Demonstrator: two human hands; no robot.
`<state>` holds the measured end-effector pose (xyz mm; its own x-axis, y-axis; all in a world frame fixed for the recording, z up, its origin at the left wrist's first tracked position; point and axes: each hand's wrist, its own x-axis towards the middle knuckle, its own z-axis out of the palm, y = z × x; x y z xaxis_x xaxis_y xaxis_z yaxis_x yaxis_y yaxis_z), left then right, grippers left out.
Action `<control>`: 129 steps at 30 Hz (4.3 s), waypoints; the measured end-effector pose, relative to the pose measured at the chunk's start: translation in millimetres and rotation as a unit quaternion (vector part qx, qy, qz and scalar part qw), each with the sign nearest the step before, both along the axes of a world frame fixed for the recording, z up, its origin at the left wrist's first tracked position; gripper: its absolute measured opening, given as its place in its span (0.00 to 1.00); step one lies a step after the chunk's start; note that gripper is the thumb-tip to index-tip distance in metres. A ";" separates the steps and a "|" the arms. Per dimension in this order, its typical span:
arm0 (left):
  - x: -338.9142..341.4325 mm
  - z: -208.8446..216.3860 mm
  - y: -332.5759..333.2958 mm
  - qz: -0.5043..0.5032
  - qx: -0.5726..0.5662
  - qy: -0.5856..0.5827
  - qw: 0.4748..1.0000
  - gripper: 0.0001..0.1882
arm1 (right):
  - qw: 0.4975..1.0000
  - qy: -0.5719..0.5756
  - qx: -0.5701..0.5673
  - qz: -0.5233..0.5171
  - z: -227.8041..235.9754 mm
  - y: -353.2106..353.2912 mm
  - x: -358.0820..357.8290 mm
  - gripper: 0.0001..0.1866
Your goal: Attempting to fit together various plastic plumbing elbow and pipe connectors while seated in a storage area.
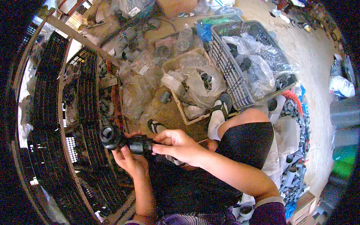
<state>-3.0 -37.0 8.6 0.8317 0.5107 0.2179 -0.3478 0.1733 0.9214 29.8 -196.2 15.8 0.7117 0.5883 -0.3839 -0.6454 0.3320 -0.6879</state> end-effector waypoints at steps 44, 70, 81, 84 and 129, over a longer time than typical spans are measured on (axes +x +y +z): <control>9.4 11.0 -6.0 0.043 -0.109 0.037 0.992 0.23 | 0.776 -0.545 -0.277 -0.156 21.7 -4.4 10.2 0.15; 2.6 9.8 1.6 0.044 -0.080 0.057 0.994 0.23 | 0.826 -0.519 -0.186 -0.117 21.1 -4.8 12.0 0.09; -1.6 3.0 4.2 0.002 0.048 0.027 0.998 0.25 | 0.827 -0.527 -0.181 -0.075 20.6 -16.4 15.5 0.07; -1.1 -1.5 4.5 0.015 0.046 0.020 0.999 0.25 | 0.860 -0.476 -0.170 -0.067 17.0 -15.5 17.1 0.07; 4.9 25.5 20.7 -0.132 0.126 0.047 0.982 0.31 | 0.952 -0.259 -0.121 -0.113 9.7 -2.6 8.2 0.14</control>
<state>1.8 -16.3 34.1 0.9506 0.2135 0.2252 -0.2323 0.0086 0.9726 38.1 -198.8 25.6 0.9405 0.3357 -0.0522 -0.1298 0.2132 -0.9683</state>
